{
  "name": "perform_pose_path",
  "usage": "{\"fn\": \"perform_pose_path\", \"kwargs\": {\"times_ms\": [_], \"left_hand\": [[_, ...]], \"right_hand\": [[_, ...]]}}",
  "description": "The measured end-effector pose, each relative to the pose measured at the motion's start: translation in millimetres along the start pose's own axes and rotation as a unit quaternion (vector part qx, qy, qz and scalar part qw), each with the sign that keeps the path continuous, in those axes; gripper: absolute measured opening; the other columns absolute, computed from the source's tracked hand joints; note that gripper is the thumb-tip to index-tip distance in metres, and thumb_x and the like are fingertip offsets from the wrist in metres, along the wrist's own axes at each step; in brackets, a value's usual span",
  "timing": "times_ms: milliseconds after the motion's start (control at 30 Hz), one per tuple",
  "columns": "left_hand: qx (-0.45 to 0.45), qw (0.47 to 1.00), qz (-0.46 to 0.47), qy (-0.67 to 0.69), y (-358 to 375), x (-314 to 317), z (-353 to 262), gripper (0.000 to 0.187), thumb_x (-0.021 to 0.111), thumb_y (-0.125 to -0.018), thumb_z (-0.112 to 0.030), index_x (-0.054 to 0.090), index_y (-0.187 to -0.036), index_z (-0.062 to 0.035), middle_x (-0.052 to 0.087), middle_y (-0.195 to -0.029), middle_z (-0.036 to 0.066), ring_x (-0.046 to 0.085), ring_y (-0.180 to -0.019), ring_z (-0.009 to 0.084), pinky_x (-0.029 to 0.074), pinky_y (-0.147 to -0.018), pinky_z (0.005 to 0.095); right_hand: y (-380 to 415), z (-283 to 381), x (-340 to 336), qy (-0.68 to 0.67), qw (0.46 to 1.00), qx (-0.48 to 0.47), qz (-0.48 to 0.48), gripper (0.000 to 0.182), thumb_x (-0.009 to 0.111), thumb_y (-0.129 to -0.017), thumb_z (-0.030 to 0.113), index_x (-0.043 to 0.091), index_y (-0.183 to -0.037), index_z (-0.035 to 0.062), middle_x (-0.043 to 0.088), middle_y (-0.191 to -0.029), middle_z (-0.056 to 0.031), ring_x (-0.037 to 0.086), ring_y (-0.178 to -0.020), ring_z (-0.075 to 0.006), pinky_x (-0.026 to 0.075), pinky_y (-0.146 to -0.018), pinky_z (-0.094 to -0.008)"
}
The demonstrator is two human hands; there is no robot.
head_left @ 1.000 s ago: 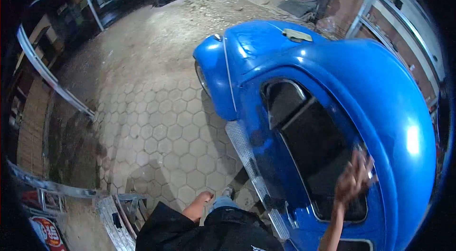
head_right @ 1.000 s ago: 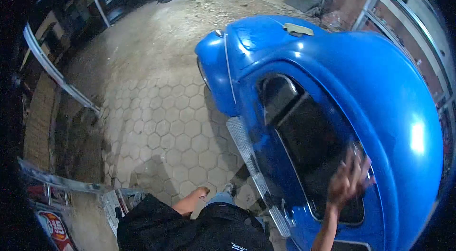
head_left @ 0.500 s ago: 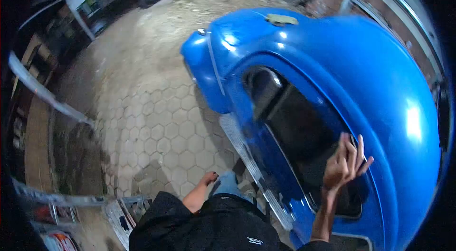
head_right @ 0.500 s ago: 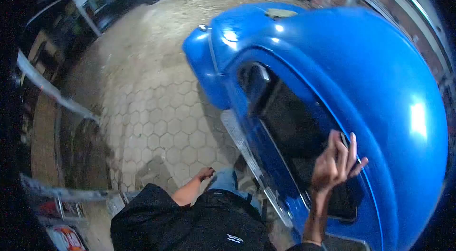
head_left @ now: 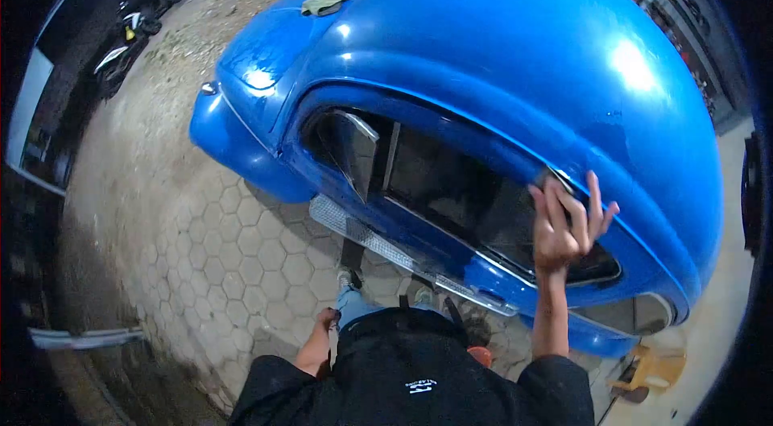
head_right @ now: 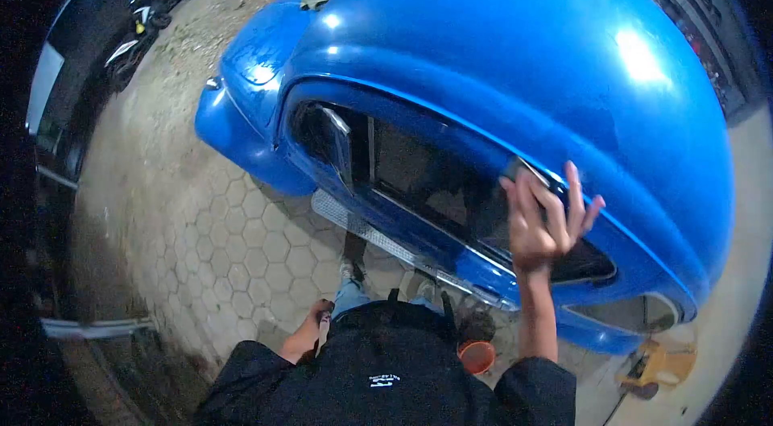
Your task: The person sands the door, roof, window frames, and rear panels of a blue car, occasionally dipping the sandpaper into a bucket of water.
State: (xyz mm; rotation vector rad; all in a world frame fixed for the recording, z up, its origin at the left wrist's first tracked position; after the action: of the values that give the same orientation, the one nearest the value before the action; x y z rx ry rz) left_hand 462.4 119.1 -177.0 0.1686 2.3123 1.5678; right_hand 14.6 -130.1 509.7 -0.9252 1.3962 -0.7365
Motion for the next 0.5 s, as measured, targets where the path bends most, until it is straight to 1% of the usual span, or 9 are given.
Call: {"fn": "perform_pose_path", "kwargs": {"times_ms": [33,133,200,233,333,367,400,467,500], "left_hand": [[0.083,0.996,-0.006,0.040,-7.5,-18.6,-14.2,0.026,0.053,-0.092,-0.030,0.068,-0.099,-0.0093,0.063,-0.070,0.007,0.060,-0.055,0.0204,0.047,-0.048,0.0361],[0.153,0.986,-0.051,0.051,-6.0,-64.7,-57.8,0.026,0.054,-0.091,-0.027,0.065,-0.104,-0.0083,0.059,-0.068,0.008,0.056,-0.049,0.0187,0.045,-0.043,0.0331],[0.040,0.984,0.013,0.170,-25.8,-81.6,-65.6,0.029,0.052,-0.092,-0.027,0.064,-0.109,-0.0074,0.058,-0.071,0.009,0.055,-0.050,0.0191,0.046,-0.044,0.0335],[0.049,0.984,0.033,0.168,-38.9,-92.0,-69.1,0.031,0.051,-0.094,-0.029,0.064,-0.110,-0.0069,0.060,-0.074,0.009,0.057,-0.052,0.0206,0.048,-0.046,0.0338],[0.062,0.987,0.067,0.135,-67.4,-115.2,-79.2,0.031,0.050,-0.095,-0.030,0.064,-0.112,-0.0087,0.060,-0.076,0.010,0.058,-0.052,0.0217,0.049,-0.046,0.0348],[0.071,0.993,0.066,0.069,-72.8,-126.5,-84.3,0.032,0.049,-0.097,-0.033,0.065,-0.112,-0.0093,0.061,-0.077,0.010,0.060,-0.054,0.0220,0.048,-0.046,0.0356],[0.088,0.991,0.061,0.078,-75.3,-135.9,-92.1,0.032,0.049,-0.097,-0.033,0.065,-0.112,-0.0094,0.062,-0.078,0.010,0.061,-0.055,0.0224,0.048,-0.046,0.0355],[0.123,0.987,0.057,0.086,-69.2,-153.8,-102.6,0.032,0.049,-0.097,-0.032,0.065,-0.113,-0.0096,0.063,-0.080,0.010,0.062,-0.057,0.0232,0.049,-0.046,0.0353],[0.133,0.988,0.046,0.060,-66.8,-161.0,-105.9,0.030,0.050,-0.096,-0.032,0.065,-0.112,-0.0101,0.065,-0.085,0.011,0.064,-0.061,0.0227,0.049,-0.047,0.0369]], "right_hand": [[-13.6,22.8,11.2,-0.031,0.999,-0.007,0.000,0.016,0.084,-0.071,0.023,0.079,-0.085,0.0203,0.071,-0.093,0.0059,0.061,-0.117,-0.0247,0.019,-0.116,-0.0511],[-42.1,87.7,50.2,-0.109,0.993,-0.055,0.000,0.012,0.081,-0.073,0.024,0.077,-0.084,0.0233,0.070,-0.092,0.0078,0.061,-0.114,-0.0175,0.022,-0.115,-0.0498],[-51.4,120.2,72.6,-0.088,0.990,-0.103,0.031,0.013,0.080,-0.073,0.026,0.076,-0.085,0.0256,0.069,-0.091,0.0099,0.060,-0.114,-0.0158,0.025,-0.114,-0.0500],[-54.1,125.5,74.8,-0.097,0.990,-0.100,0.026,0.013,0.081,-0.073,0.025,0.076,-0.084,0.0253,0.067,-0.091,0.0114,0.060,-0.112,-0.0153,0.029,-0.112,-0.0490],[-48.9,105.7,48.0,-0.018,0.994,-0.107,0.002,0.012,0.082,-0.071,0.022,0.076,-0.082,0.0224,0.068,-0.083,0.0075,0.062,-0.107,-0.0171,0.029,-0.111,-0.0447],[-39.3,89.0,35.1,0.043,0.996,-0.079,-0.022,0.010,0.082,-0.072,0.023,0.075,-0.080,0.0214,0.067,-0.082,0.0077,0.062,-0.102,-0.0163,0.033,-0.106,-0.0435],[-24.3,68.5,20.5,0.105,0.992,-0.051,-0.050,0.010,0.082,-0.072,0.023,0.074,-0.077,0.0203,0.067,-0.081,0.0079,0.062,-0.098,-0.0156,0.037,-0.101,-0.0423],[3.8,25.5,-17.7,0.176,0.979,0.049,-0.090,0.009,0.081,-0.075,0.020,0.073,-0.076,0.0149,0.068,-0.078,0.0025,0.062,-0.085,-0.0187,0.042,-0.088,-0.0388],[20.8,6.8,-26.8,0.181,0.966,0.129,-0.129,0.009,0.080,-0.077,0.018,0.073,-0.077,0.0122,0.069,-0.079,-0.0009,0.061,-0.081,-0.0204,0.043,-0.083,-0.0378]]}}
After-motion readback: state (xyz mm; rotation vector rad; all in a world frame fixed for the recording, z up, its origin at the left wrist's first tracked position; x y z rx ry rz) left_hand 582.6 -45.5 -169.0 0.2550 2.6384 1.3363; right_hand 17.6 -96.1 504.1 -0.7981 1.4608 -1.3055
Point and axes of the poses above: each hand's wrist, its own y-axis away from the middle knuckle, its own x-axis out of the palm, z = x × y, the point moved 8 cm from there along -y, towards the middle knuckle
